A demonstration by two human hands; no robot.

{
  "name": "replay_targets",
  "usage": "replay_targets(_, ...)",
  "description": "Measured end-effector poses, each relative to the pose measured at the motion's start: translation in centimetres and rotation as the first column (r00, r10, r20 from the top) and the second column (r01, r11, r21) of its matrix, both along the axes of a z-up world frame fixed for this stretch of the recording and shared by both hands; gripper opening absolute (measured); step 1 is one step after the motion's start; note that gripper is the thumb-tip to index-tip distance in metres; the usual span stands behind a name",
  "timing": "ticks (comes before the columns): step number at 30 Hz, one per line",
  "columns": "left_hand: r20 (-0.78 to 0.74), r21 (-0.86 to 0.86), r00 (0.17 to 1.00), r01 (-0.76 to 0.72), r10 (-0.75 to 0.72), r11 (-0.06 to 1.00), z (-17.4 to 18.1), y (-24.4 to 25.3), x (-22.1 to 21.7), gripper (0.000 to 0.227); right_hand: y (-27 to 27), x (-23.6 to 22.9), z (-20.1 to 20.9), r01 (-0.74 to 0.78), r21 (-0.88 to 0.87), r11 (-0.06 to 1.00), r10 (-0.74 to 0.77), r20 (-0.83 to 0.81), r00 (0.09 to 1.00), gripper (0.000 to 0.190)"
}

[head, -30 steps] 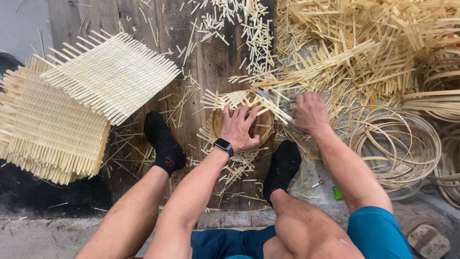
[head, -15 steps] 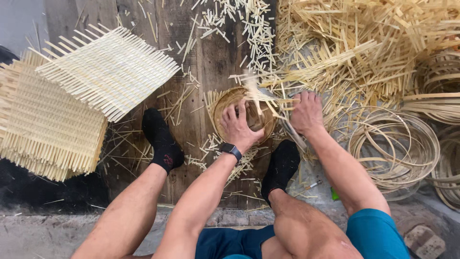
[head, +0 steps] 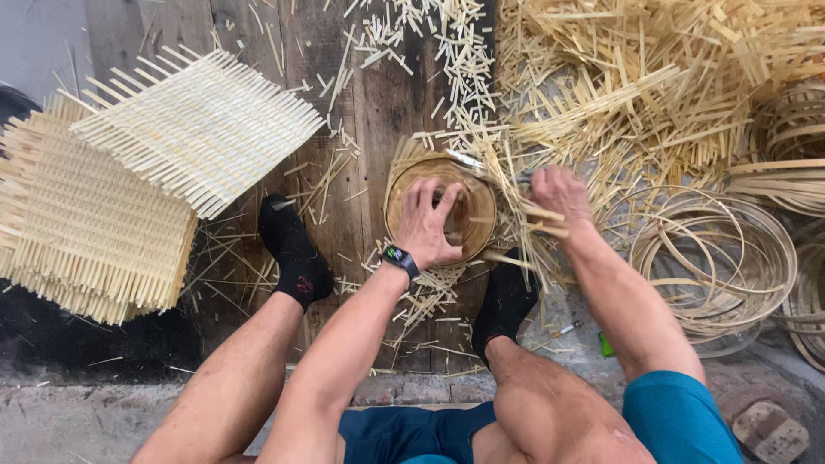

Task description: The person constructs a bamboo basket by wrapping thin bamboo strips around a circular woven base, using large shears to trim excess material and securing the structure with additional strips by hand.

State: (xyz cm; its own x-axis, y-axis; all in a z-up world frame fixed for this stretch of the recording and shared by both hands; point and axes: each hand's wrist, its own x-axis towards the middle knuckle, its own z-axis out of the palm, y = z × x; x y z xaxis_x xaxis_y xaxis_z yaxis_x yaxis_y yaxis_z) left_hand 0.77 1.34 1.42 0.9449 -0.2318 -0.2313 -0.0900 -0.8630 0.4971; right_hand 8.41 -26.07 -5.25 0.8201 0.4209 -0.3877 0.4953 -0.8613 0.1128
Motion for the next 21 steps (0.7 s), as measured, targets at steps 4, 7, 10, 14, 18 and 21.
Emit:
replay_targets(4,-0.14,0.172,0.96,-0.216,0.241,0.961,0.8,-2.5,-0.4,0.131,-1.7,0.9,3.1,0.15,0.055,0.987,-0.134,-0.222,0.966,0.029)
replay_targets(7,-0.108,0.121,0.965,-0.225,0.238,0.967,-0.3,-2.7,-0.6,0.116,0.1,1.3,3.1,-0.072,0.197,0.978,0.05,0.115,0.992,0.054)
replay_targets(10,-0.043,0.096,0.992,-0.118,0.123,0.988,-0.8,-2.4,-0.9,0.111,1.8,1.4,0.1,-0.08,0.093,0.992,0.059,0.214,0.975,0.042)
replay_targets(14,-0.158,0.209,0.987,0.04,-0.006,0.977,0.1,-1.2,0.0,0.11,-3.1,0.6,-2.9,-0.064,0.082,0.995,0.056,0.101,0.993,0.014)
replay_targets(18,-0.158,0.067,0.976,-0.14,0.149,0.988,0.4,-2.3,0.7,0.104,-3.2,0.3,-0.6,-0.019,0.141,0.99,0.005,0.099,0.995,0.029)
replay_targets(21,0.062,0.05,0.981,-0.189,0.185,0.981,0.2,-2.5,0.0,0.066,1.0,1.1,1.2,-0.075,0.215,0.974,0.024,0.229,0.973,0.053)
